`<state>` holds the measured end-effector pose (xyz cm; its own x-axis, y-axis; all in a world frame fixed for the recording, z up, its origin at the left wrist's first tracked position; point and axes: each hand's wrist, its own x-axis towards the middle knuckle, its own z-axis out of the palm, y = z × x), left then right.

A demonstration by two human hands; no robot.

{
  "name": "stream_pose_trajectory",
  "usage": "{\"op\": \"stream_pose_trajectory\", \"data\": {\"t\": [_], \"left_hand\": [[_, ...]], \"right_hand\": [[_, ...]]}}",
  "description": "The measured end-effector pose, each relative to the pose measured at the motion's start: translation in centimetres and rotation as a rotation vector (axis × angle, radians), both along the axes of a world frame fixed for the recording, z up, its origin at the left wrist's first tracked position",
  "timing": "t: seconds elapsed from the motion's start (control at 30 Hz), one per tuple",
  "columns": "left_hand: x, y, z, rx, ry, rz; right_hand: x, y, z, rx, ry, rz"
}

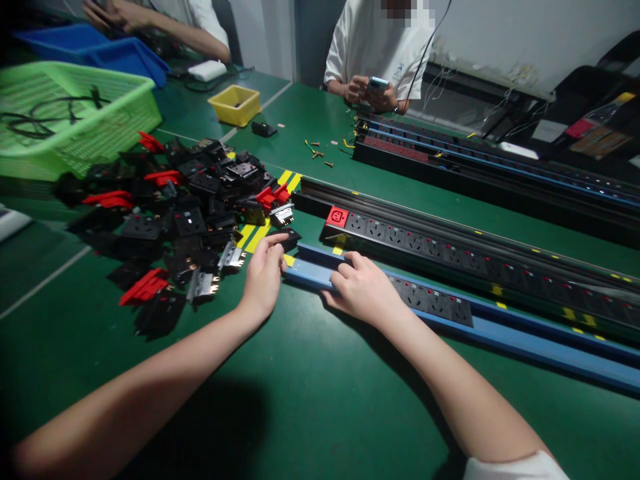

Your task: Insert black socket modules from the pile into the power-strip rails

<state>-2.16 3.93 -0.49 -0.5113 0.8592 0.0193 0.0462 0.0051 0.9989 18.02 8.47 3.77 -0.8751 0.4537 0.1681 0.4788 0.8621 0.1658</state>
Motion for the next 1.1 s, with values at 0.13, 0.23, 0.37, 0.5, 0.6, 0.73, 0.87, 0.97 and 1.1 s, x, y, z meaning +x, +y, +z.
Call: {"op": "stream_pose_trajectory", "data": {"t": [0.13,0.23,0.37,0.5,0.6,0.73,0.87,0.97,1.1], "left_hand": [[-0.4,0.0,0.6,0.027,0.044,-0.039],[-0.7,0.0,0.8,0.068,0.076,0.010],[-1.4,0.2,0.9,0.162,0.266,0.080],[-2.1,0.8,0.6,0.145,0.403,0.046],[-2.3,1.0,0.2,0.094,0.453,0.029],[-2.1,0.9,-0.2,0.027,0.530,0.007],[-1.9,0.8,-0.4,-0.012,0.534,-0.050],[-1.9,0.9,-0.4,-0.021,0.545,-0.050],[-1.9,0.9,-0.3,-0.031,0.554,-0.021]], "right_hand": [[0.0,0.0,0.0,-0.007,0.003,-0.005],[0.0,0.0,0.0,-0.013,0.010,-0.004],[0.0,0.0,0.0,-0.005,0.000,-0.004],[0.0,0.0,0.0,0.000,-0.004,-0.006],[0.0,0.0,0.0,-0.004,-0.005,-0.006],[0.0,0.0,0.0,-0.011,0.001,-0.012],[0.0,0.0,0.0,-0.012,0.005,-0.010],[0.0,0.0,0.0,-0.001,0.000,-0.011],[0.0,-0.1,0.0,0.005,-0.005,-0.011]]}}
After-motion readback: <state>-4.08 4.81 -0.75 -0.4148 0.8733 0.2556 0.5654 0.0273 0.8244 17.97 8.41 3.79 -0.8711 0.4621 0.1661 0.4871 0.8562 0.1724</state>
